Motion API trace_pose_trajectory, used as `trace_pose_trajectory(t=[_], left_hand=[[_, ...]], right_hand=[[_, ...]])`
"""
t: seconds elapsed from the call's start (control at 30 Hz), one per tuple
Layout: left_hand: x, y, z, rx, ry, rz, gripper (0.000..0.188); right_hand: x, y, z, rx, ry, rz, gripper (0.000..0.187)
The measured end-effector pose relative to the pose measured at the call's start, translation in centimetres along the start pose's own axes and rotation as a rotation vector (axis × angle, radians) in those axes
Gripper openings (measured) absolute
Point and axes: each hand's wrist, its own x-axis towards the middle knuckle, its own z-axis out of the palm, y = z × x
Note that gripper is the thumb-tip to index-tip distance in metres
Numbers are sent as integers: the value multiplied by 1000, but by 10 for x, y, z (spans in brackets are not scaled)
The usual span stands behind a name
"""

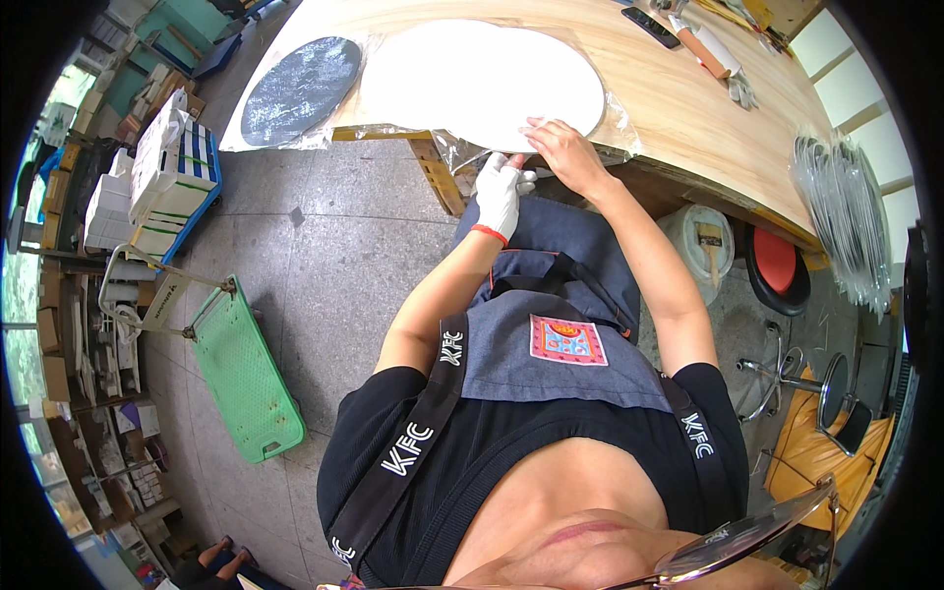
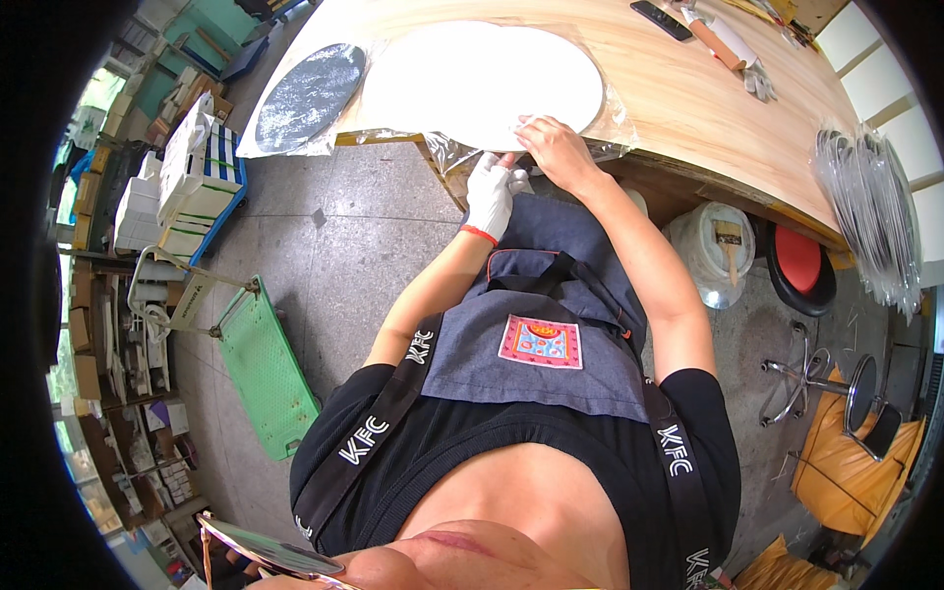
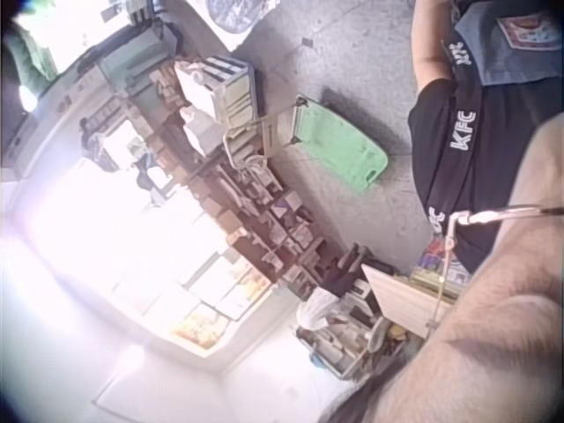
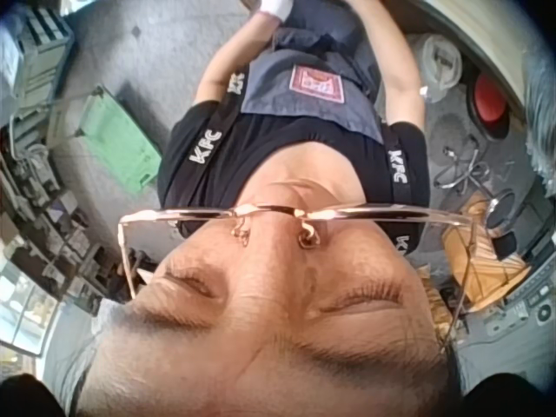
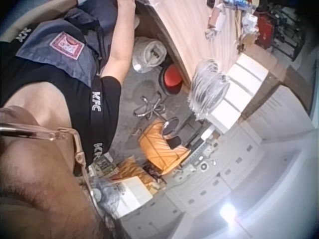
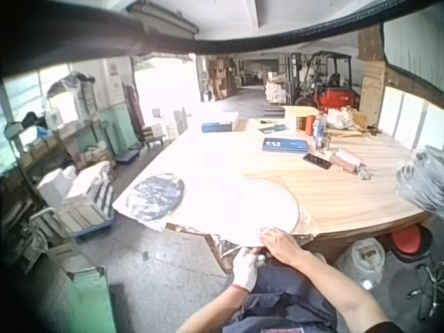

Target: The person wraps round white and black discs in plastic film by hand. They place each disc onto a sheet of film, fold the edges over, and smooth the plastic across the surface before setting the item aside.

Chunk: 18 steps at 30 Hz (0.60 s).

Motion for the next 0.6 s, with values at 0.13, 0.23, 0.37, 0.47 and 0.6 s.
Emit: trace_pose_trajectory(t=[0.13, 0.23, 0.37, 0.47, 0.6], left_hand=[[-1, 2, 2, 4, 2, -5, 13], [-1, 1, 1, 9, -1, 1, 13], [0, -1, -1, 21, -7, 4, 14], [-1, 0, 0, 15, -13, 4, 16], [0, 0, -1, 18, -11, 4, 19]], right_hand=[[-1, 1, 2, 14, 36, -7, 25], [0, 0, 0, 8, -1, 9, 27], [0, 1, 1, -4, -8, 3, 27], [0, 1, 0, -10, -13, 4, 27], [-1, 1, 1, -6, -8, 6, 27]])
